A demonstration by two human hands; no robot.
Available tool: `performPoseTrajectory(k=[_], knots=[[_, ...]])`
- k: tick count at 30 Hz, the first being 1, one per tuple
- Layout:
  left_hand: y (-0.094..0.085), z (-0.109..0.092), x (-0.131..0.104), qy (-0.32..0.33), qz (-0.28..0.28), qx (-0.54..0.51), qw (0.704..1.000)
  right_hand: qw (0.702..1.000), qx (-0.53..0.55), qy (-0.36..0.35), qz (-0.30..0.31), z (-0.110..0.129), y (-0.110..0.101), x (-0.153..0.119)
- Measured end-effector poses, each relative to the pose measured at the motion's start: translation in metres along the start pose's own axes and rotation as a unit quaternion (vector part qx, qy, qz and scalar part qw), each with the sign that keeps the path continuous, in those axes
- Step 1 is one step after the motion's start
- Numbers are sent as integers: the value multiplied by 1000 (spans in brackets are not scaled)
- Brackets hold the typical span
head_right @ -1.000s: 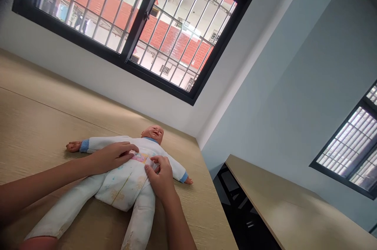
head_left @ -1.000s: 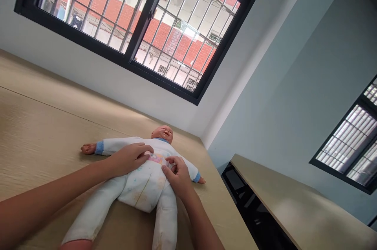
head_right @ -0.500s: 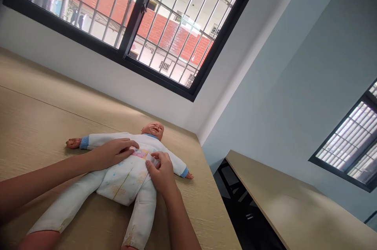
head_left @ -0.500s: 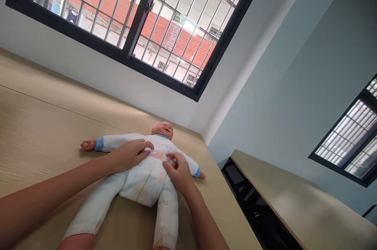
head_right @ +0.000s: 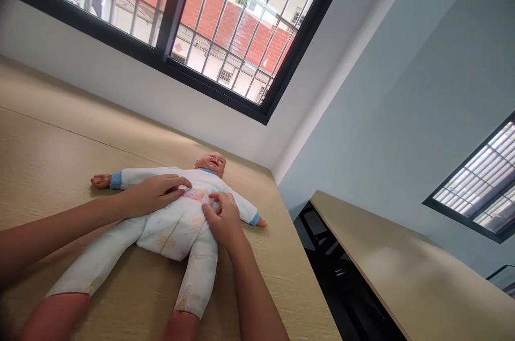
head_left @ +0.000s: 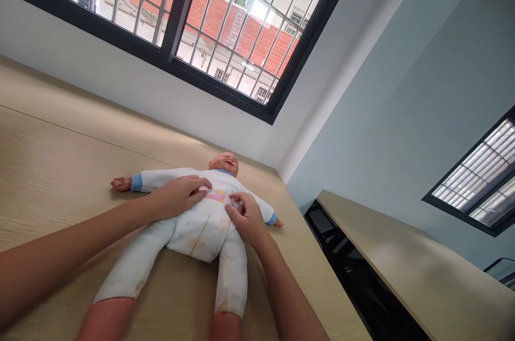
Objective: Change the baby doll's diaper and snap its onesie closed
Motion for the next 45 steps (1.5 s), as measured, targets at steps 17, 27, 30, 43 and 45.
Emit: performPoseTrajectory(k=[17, 27, 30, 43, 45], knots=[[-1, -3, -1, -6, 4, -3, 1000, 1000, 3, 6, 13, 3, -1, -1], [0, 1, -1, -4, -4, -22, 1000, 1000, 5, 8, 13, 0, 0, -1], [0, 0, -1, -26, 2, -33, 999, 1000, 24, -4, -2, -1, 2, -2], [-2, 18, 6, -118, -23, 131, 984, 992, -99, 32, -68, 16, 15, 12], [-11, 32, -1, -182, -10, 175, 968, 990, -114, 24, -78, 19, 15, 10]])
Point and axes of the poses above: each hand's wrist, its own x-axis towards the middle knuckle, its own y-axis out of the palm, z = x × y, the point moved 1 cm from there along x, towards the middle knuckle, and after that the axes turned 3 degrees about y, right-handed, at the moved point
